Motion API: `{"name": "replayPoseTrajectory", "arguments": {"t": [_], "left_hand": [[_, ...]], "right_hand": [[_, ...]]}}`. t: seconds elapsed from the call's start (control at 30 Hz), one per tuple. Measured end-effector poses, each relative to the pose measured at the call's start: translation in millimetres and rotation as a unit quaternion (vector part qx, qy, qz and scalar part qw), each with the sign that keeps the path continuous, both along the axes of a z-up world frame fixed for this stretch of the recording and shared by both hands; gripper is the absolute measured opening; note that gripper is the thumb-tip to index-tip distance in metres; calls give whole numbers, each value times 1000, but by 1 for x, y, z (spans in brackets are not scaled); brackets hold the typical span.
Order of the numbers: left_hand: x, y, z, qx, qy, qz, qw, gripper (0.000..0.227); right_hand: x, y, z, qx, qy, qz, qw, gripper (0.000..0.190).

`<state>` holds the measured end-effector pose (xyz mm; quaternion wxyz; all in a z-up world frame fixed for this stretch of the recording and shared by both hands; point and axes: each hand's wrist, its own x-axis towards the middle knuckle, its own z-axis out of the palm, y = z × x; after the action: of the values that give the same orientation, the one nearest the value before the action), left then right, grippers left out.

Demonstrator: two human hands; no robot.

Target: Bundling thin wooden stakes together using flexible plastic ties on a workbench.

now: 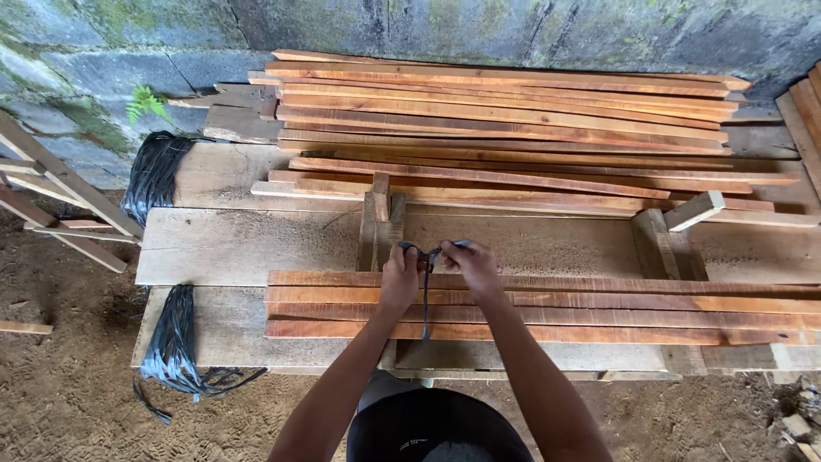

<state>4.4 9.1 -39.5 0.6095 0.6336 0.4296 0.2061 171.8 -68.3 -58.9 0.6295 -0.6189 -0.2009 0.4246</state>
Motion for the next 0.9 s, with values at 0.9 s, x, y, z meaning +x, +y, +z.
{"name": "replayPoseTrajectory", "arguments": {"t": [0.9], "left_hand": [[-10, 4, -8, -8, -19, 15, 1000, 22]], "right_hand": [[-6, 24, -17, 49, 85, 47, 994, 24]]}}
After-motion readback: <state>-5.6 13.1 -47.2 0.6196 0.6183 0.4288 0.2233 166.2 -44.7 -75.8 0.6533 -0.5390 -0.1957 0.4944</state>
